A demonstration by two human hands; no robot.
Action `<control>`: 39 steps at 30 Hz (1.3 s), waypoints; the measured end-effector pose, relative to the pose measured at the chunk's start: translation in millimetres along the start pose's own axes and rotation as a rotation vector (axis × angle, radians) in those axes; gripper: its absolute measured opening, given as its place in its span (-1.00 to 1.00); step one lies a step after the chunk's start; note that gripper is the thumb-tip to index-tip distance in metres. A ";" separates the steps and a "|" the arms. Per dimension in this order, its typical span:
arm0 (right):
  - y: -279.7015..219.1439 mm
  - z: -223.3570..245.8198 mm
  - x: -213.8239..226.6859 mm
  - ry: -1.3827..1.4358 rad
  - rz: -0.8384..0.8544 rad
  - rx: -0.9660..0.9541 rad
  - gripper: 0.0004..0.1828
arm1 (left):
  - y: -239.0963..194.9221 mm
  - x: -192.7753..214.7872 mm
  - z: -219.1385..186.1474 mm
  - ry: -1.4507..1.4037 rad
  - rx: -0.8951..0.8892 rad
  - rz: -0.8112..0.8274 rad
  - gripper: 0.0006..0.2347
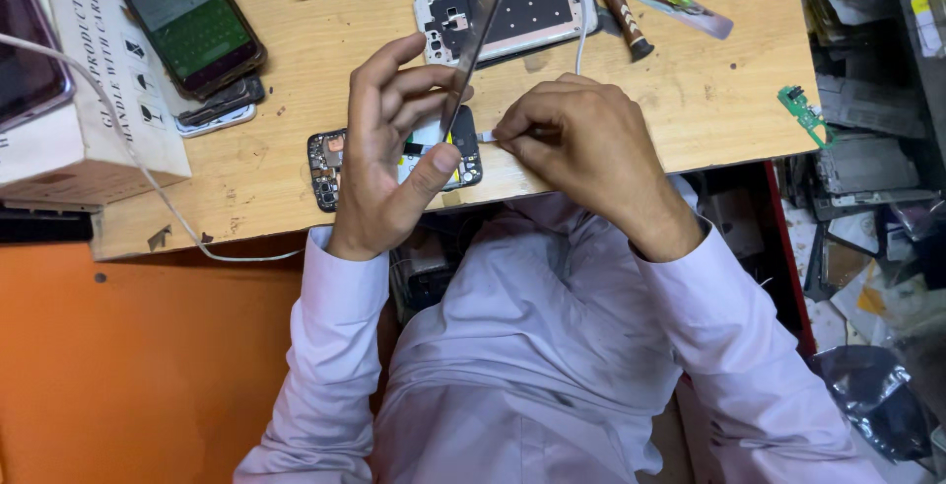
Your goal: The person cleans the inside of a smartphone chassis with a cloth, then uses tweezers to adjust internal components. They handle a battery and a back cover, placing the cover onto the phone and connecting a charging cable to test the device.
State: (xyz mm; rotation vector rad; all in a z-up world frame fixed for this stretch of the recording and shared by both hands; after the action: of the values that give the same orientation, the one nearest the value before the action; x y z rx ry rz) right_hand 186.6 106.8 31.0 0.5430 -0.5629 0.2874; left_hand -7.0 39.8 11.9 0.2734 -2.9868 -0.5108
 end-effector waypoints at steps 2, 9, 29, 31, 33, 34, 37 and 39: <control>-1.1 0.5 0.4 0.006 -0.006 0.028 -0.91 | 1.1 0.1 0.7 0.009 -0.001 0.000 -0.27; -5.3 -3.9 -2.7 0.001 0.007 -0.028 -0.90 | 1.9 -1.4 -0.6 0.025 0.018 0.013 -0.25; -0.4 2.3 -0.7 -0.057 0.023 0.073 -0.91 | 2.3 -2.5 -0.7 -0.013 0.100 0.015 -0.22; 0.9 3.7 -1.1 -0.107 0.031 0.086 -0.90 | 2.9 -2.8 -0.2 -0.019 0.104 0.015 -0.22; 3.3 3.4 0.0 0.044 0.022 0.024 -0.83 | 3.9 -2.1 0.2 -0.025 0.111 0.016 -0.22; 4.1 3.2 0.0 0.121 0.020 -0.007 -0.79 | 3.8 -1.6 0.5 -0.030 0.118 0.017 -0.22; 7.3 2.7 -1.9 0.093 0.035 0.005 -0.73 | 3.5 -1.2 0.6 -0.044 0.125 0.034 -0.22; 8.2 2.6 -3.3 0.093 0.040 0.000 -0.73 | 2.9 -1.2 0.4 -0.055 0.132 0.039 -0.22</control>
State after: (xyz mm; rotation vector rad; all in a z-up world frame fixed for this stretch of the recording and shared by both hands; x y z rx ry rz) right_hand 179.5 111.7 34.2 0.5164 -0.4840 0.3488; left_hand -6.4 42.9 12.4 0.2136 -3.0779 -0.3235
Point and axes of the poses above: each hand's wrist, its own y-axis towards the middle knuckle, its own x-axis out of the back of the hand, z = x × y, the point moved 4 cm from there along y, towards the middle knuckle, and after that the axes turned 14 degrees about -z, right-handed, at the moved point
